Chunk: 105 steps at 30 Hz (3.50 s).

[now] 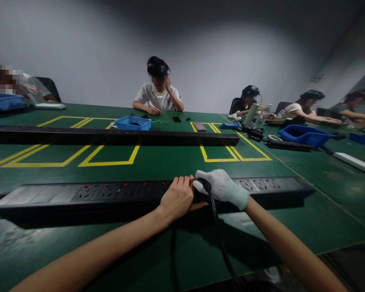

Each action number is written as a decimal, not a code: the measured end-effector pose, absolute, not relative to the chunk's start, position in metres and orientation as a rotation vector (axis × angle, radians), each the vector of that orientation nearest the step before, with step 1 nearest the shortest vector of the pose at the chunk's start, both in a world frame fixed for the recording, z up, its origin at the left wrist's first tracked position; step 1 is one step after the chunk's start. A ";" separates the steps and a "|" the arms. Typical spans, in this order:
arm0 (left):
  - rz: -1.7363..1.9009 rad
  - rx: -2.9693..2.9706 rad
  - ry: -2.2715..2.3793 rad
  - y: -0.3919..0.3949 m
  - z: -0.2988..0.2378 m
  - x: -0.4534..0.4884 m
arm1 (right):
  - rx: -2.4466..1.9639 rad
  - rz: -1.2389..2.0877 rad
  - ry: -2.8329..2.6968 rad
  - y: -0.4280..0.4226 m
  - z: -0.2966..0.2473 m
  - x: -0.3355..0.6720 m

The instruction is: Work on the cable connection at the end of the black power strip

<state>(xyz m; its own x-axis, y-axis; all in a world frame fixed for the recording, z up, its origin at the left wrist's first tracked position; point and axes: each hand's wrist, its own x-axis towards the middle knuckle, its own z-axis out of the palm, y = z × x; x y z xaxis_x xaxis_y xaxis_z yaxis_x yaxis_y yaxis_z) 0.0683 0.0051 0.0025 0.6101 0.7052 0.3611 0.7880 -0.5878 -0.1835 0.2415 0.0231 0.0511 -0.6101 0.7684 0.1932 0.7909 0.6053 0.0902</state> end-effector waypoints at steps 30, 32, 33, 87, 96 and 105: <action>-0.529 -2.490 -1.311 0.007 0.001 0.068 | -1.032 -0.134 -2.046 -0.003 0.061 0.246; -0.550 -2.465 -1.348 0.005 0.004 0.065 | -1.051 0.134 -2.119 -0.004 0.069 0.237; -0.561 -2.444 -1.371 0.003 0.006 0.062 | -1.064 0.228 -2.151 -0.005 0.071 0.232; -0.575 -2.279 -1.365 0.004 -0.001 0.033 | -1.217 -0.388 -2.530 0.010 0.044 0.223; -0.631 -2.314 -1.344 0.001 -0.009 0.046 | -1.263 -0.409 -2.503 0.011 0.037 0.237; -0.606 -2.314 -1.159 -0.002 -0.018 0.038 | -1.217 -0.526 -2.267 0.000 0.018 0.237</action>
